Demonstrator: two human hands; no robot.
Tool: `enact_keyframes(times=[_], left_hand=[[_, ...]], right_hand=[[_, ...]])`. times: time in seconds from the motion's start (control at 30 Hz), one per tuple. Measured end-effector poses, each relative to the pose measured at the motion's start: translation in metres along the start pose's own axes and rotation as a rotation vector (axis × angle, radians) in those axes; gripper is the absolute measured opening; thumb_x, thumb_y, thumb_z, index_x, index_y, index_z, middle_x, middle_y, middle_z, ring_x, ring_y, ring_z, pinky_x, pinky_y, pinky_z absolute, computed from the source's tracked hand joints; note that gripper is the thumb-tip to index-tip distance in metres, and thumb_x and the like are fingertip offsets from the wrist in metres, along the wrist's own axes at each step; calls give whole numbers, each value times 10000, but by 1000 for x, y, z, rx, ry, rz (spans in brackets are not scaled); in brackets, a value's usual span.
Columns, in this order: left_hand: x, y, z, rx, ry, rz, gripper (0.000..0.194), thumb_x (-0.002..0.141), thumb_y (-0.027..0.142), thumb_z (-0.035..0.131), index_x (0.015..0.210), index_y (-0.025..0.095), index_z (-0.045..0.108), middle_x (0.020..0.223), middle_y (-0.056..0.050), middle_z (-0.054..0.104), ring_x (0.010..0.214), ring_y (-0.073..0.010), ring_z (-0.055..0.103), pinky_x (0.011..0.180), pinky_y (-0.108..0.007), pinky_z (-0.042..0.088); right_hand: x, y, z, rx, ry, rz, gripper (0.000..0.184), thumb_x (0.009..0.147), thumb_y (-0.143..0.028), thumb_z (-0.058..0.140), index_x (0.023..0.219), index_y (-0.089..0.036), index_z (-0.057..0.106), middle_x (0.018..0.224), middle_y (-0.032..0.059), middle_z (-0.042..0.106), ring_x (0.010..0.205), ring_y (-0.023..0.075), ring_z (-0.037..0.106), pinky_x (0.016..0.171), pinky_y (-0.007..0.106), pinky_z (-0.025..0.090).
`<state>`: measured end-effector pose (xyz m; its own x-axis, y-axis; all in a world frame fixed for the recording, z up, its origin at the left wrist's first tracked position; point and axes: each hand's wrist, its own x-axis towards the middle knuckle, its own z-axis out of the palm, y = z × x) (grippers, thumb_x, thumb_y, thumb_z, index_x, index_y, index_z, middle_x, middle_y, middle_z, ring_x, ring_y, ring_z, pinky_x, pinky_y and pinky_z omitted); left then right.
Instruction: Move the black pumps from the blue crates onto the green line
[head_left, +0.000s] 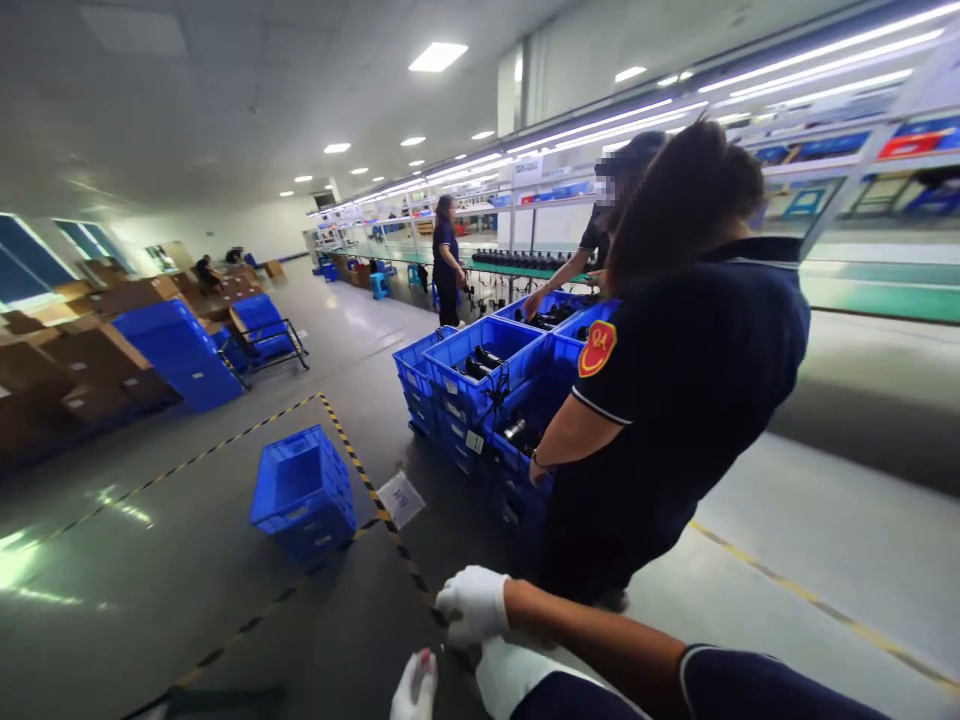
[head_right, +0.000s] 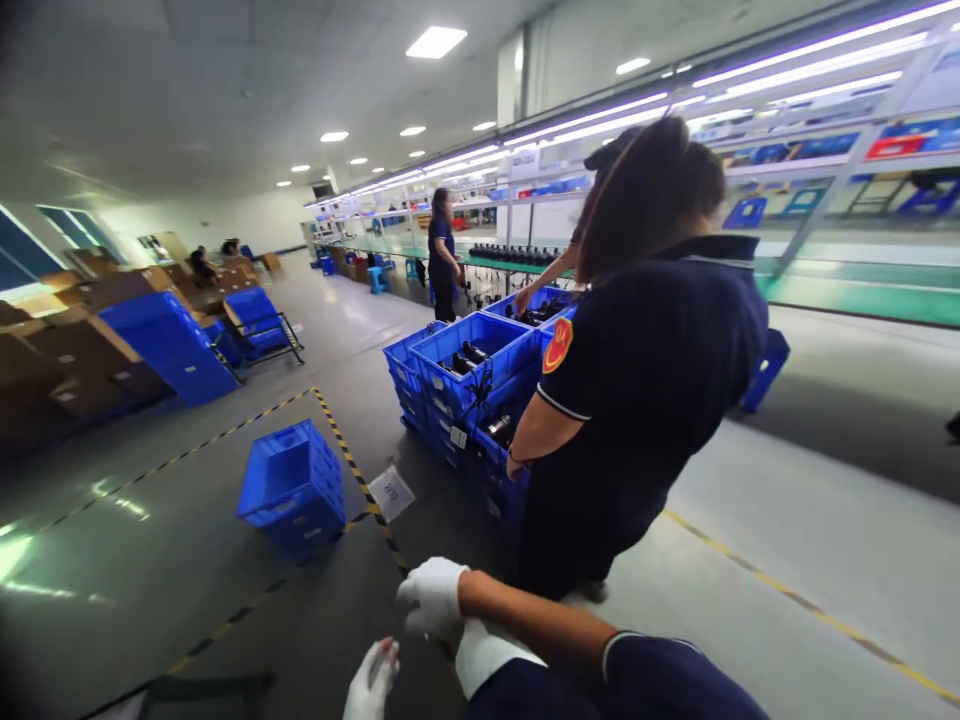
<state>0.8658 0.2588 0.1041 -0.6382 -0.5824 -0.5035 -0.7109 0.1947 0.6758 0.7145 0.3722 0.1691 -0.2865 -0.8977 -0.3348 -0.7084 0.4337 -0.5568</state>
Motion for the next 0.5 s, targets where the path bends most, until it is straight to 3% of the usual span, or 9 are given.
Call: enact_keyframes(times=[0.1, 0.2, 0.33, 0.5], left_hand=[[41, 6, -6, -309, -118, 22, 318, 662, 460, 701, 861, 216, 661, 992, -77, 671, 1043, -268, 596, 904, -309, 492], [92, 30, -5, -561, -224, 8, 415, 599, 452, 746, 884, 164, 653, 1035, -127, 659, 1070, -302, 577, 982, -370, 443], [171, 74, -14, -540, -323, -7, 406, 528, 361, 797, 863, 169, 671, 1007, -110, 672, 1106, -314, 552, 1043, -394, 384], [261, 135, -34, -459, -259, 66, 306, 610, 337, 740, 867, 184, 675, 1004, -76, 677, 1159, -298, 515, 1102, -400, 306]], right_hand=[[4, 25, -16, 55, 27, 179, 287, 684, -352, 573, 920, -234, 685, 875, 36, 677, 839, 223, 631, 681, 274, 444], [23, 52, -36, 87, 68, 253, 348, 708, -353, 556, 1019, -238, 663, 934, 38, 675, 870, 223, 627, 703, 279, 449], [64, 101, -70, 138, 146, 306, 376, 738, -373, 546, 1069, -227, 645, 1002, 44, 667, 892, 209, 624, 724, 269, 455], [117, 174, -134, 97, 258, 394, 333, 766, -391, 524, 1011, -210, 658, 942, 61, 671, 869, 233, 622, 696, 292, 445]])
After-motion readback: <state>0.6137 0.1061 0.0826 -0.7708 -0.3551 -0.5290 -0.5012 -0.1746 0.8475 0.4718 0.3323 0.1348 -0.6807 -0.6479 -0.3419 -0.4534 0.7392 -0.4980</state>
